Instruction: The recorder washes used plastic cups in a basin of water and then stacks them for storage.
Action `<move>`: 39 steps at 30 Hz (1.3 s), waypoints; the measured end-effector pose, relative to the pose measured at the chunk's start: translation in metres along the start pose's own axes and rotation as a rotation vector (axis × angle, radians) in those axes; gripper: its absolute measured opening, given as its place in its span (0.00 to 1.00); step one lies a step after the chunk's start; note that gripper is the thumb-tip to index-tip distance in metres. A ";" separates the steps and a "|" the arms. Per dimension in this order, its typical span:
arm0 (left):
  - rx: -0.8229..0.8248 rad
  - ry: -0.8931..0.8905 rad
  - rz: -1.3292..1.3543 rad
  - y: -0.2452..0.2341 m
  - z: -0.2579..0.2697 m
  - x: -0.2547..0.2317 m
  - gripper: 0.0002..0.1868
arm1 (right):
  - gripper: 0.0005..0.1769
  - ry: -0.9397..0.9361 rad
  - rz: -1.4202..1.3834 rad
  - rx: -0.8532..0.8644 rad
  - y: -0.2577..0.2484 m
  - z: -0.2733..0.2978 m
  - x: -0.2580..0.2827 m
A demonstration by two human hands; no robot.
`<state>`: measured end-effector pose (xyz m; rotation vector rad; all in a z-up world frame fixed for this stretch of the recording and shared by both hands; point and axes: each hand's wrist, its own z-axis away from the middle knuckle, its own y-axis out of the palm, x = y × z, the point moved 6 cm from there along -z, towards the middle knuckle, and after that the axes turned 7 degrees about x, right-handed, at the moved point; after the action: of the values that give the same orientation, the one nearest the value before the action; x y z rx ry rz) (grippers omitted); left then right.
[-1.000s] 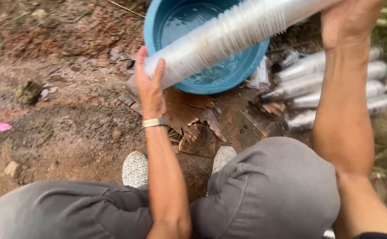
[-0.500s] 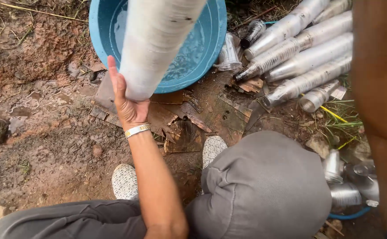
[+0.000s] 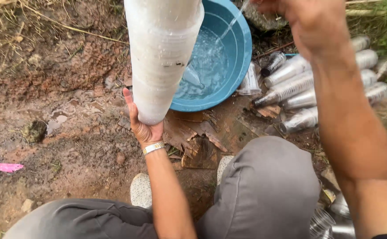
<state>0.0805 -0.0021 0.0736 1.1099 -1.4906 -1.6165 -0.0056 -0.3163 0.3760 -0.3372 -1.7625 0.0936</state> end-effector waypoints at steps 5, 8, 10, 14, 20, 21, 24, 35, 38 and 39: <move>0.030 -0.045 0.018 0.063 -0.024 -0.008 0.34 | 0.21 0.141 -0.001 -0.053 0.017 0.027 0.002; 0.000 -0.033 -0.018 0.105 -0.036 -0.035 0.34 | 0.22 0.313 -0.088 -0.108 0.035 0.027 0.022; -0.011 -0.035 -0.043 0.148 -0.041 -0.056 0.34 | 0.21 0.433 -0.097 -0.109 0.048 0.018 0.048; -0.070 -0.007 -0.136 0.226 -0.057 -0.103 0.37 | 0.26 0.424 0.006 -0.077 0.030 -0.021 0.136; -0.133 0.031 -0.429 0.366 -0.065 -0.198 0.46 | 0.70 0.070 -0.404 -0.134 -0.007 -0.105 0.331; -0.136 0.003 -0.548 0.386 -0.063 -0.215 0.46 | 0.68 0.091 -0.472 -0.113 -0.009 -0.112 0.347; -0.116 0.020 -0.856 0.471 -0.056 -0.269 0.46 | 0.63 0.199 -0.486 -0.129 -0.018 -0.111 0.350; -0.478 0.275 -1.477 0.762 0.025 -0.360 0.41 | 0.29 0.660 -0.813 0.208 0.027 -0.054 0.401; -0.645 1.060 -1.520 0.798 0.065 -0.385 0.13 | 0.29 0.766 -0.938 0.395 0.062 -0.044 0.389; -0.615 1.187 -1.268 0.795 0.074 -0.395 0.17 | 0.30 0.773 -0.914 0.382 0.071 -0.051 0.385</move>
<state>0.1204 0.2824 0.9173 2.1549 0.6010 -1.3230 -0.0138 -0.1484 0.7328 0.6502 -0.9588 -0.3179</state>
